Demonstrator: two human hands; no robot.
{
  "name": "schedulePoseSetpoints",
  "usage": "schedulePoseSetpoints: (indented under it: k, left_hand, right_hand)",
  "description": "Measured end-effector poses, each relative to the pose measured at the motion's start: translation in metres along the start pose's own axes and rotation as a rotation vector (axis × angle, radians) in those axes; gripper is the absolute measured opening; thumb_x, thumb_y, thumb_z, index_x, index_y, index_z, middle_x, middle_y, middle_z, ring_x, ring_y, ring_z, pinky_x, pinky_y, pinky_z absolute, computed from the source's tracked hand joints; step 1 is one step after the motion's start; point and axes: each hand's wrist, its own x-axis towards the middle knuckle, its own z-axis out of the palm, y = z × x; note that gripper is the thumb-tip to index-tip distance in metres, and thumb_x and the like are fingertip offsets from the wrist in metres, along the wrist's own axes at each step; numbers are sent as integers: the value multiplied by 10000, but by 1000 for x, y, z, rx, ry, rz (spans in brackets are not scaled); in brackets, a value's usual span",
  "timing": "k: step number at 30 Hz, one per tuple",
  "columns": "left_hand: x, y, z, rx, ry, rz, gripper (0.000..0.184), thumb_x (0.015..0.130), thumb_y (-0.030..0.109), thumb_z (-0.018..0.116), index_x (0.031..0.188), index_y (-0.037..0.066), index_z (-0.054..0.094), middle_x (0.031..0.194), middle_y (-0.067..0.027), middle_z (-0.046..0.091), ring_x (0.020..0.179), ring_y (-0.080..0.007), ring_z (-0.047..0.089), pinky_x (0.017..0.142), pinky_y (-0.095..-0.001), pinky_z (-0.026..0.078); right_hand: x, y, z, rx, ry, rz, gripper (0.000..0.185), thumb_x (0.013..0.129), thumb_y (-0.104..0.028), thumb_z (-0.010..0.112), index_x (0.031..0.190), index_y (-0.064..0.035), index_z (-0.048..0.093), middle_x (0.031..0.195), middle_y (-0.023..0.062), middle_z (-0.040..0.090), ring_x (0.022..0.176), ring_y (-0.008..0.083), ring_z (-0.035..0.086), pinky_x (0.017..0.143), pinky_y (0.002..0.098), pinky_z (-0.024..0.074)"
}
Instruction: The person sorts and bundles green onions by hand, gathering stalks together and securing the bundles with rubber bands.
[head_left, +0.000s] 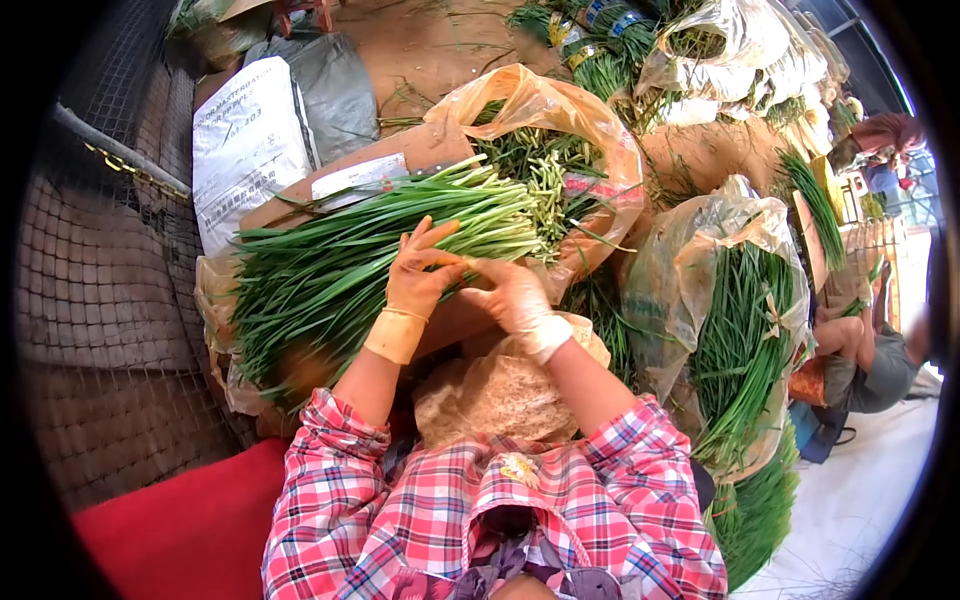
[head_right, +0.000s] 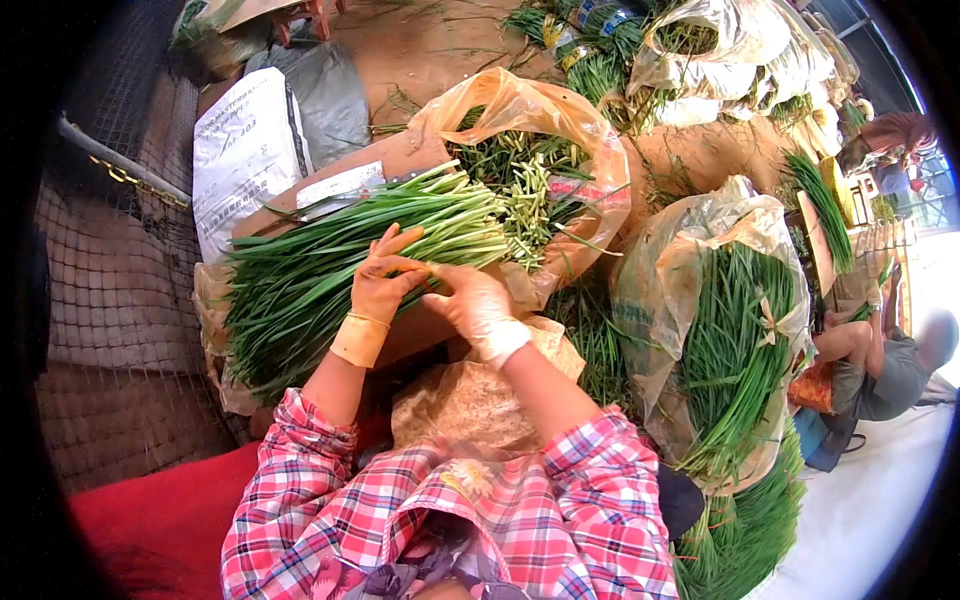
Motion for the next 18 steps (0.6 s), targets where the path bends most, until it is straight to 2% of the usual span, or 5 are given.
schedulePoseSetpoints:
  k: [7, 9, 11, 15, 18]
  left_hand:
    - [16, 31, -19, 83, -1, 290, 277, 723, 151, 711, 993, 104, 673, 1203, -111, 571, 1227, -356, 413, 1004, -406, 345]
    - [43, 56, -29, 549, 95, 369, 371, 752, 127, 673, 1113, 86, 601, 1239, -145, 531, 1220, -386, 403, 999, -436, 340]
    - [77, 53, -27, 862, 59, 298, 521, 788, 205, 637, 1255, 56, 462, 1322, -176, 436, 1243, -401, 360, 999, -518, 301]
    - [101, -17, -11, 1068, 27, 98, 530, 829, 341, 569, 1271, 71, 453, 1280, -164, 479, 1258, -374, 343, 1018, -567, 225]
    - [79, -8, -9, 1002, -172, -41, 388, 858, 331, 519, 1146, 72, 547, 1144, -121, 582, 1220, -343, 389, 1012, -595, 199]
  right_hand:
    - [4, -7, 0, 450, -70, 238, 233, 801, -229, 662, 876, -14, 618, 735, 59, 574, 665, 146, 554, 621, 275, 446]
    - [4, -11, -8, 847, -102, 664, 226, 797, -239, 666, 857, -25, 628, 714, 52, 563, 663, 145, 550, 617, 272, 447]
    - [4, -9, -8, 829, -101, 658, 199, 799, -235, 658, 822, -38, 638, 724, 61, 585, 679, 161, 571, 624, 291, 456]
    - [11, -25, -16, -189, 119, -322, 100, 769, -202, 632, 763, -104, 650, 860, 85, 631, 789, 283, 592, 695, 393, 462]
    - [17, -28, -22, -368, 102, -451, 93, 750, -216, 633, 733, -125, 644, 1078, 75, 603, 1054, 292, 529, 877, 440, 402]
